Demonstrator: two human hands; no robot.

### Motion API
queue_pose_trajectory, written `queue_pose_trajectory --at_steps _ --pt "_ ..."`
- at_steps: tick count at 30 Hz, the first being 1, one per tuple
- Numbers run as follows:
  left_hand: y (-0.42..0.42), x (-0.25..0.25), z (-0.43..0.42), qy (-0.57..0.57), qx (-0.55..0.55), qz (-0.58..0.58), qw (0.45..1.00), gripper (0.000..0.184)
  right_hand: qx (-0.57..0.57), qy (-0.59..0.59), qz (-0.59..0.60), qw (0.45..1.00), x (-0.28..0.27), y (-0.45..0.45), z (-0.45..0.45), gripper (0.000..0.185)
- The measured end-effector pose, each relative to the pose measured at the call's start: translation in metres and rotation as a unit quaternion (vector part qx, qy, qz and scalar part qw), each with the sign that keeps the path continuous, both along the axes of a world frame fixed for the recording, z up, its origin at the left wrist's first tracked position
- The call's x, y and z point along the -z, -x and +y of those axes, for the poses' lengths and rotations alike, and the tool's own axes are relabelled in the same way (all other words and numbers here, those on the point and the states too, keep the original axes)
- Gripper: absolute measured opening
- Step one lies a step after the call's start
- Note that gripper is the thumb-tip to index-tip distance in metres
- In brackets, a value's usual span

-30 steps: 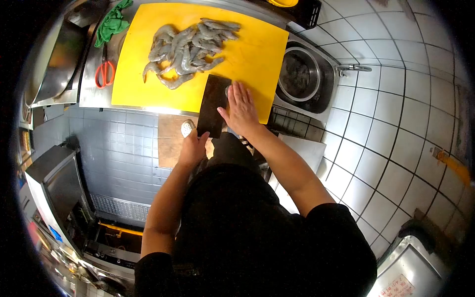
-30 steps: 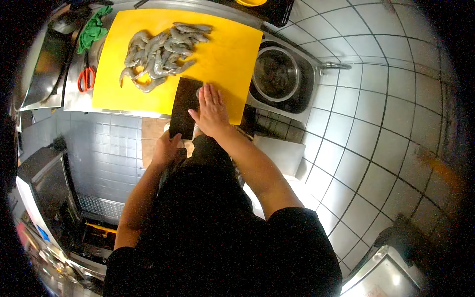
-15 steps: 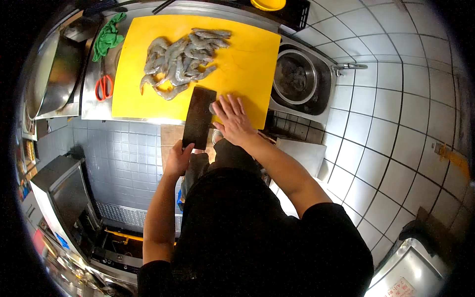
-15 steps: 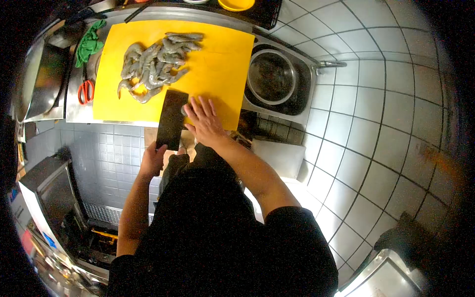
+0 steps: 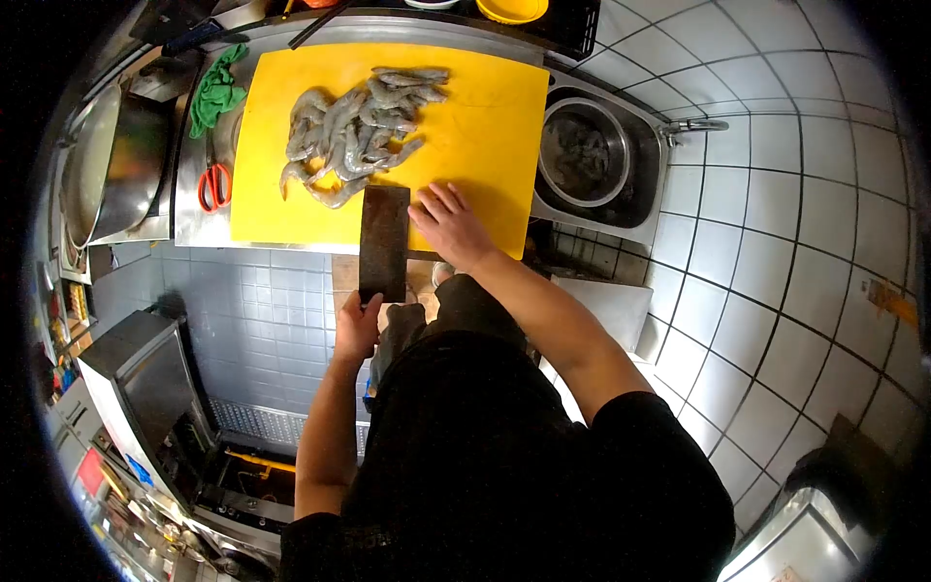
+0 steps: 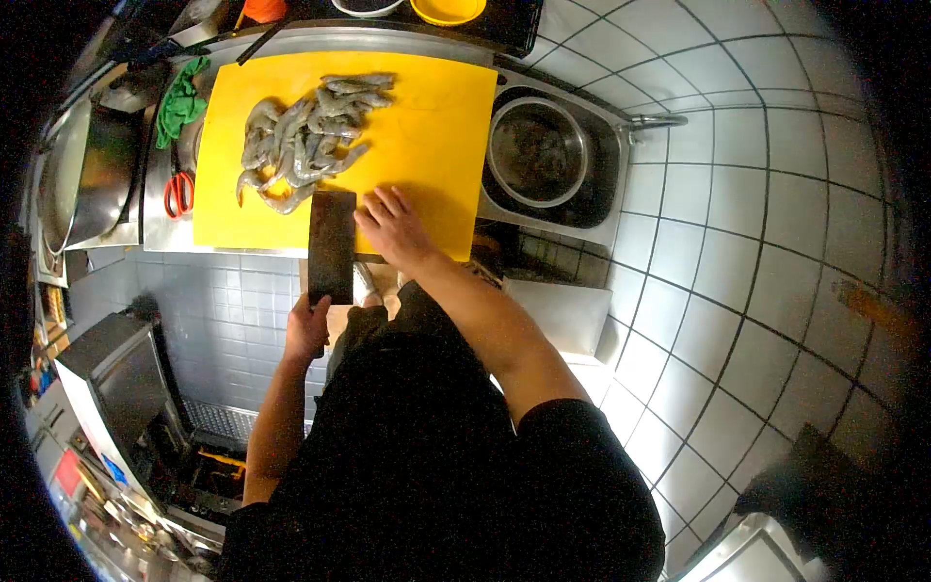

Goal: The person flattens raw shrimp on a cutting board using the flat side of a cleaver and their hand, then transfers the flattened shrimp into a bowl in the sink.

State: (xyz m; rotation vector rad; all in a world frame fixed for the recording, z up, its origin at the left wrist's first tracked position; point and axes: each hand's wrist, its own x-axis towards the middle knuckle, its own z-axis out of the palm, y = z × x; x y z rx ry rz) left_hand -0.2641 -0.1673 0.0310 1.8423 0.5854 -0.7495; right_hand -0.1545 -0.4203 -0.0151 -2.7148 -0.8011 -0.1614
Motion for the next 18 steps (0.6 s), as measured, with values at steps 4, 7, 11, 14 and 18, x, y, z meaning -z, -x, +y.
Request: queue_pose_trajectory --at_steps 4,7,11,14,18 --pt "0.004 0.001 0.0 -0.004 0.0 -0.017 1.0 0.032 0.064 -0.026 -0.065 0.995 0.011 -0.023 -0.038 0.027" --pt "0.01 0.002 -0.003 -0.007 -0.001 -0.049 0.999 0.033 0.195 0.052 0.012 0.979 -0.003 -0.05 -0.114 0.021" --pt "0.017 0.012 -0.002 -0.018 0.009 -0.056 0.998 0.037 0.325 0.181 -0.102 0.923 -0.022 -0.069 -0.194 0.02" --pt "0.017 0.004 -0.007 -0.003 0.001 -0.024 1.0 0.032 0.255 0.05 -0.056 0.964 -0.043 -0.096 -0.167 0.018" --pt "0.023 0.001 -0.006 0.017 -0.009 -0.017 1.0 0.032 -0.021 -0.113 -0.034 0.993 -0.023 -0.115 -0.058 0.018"
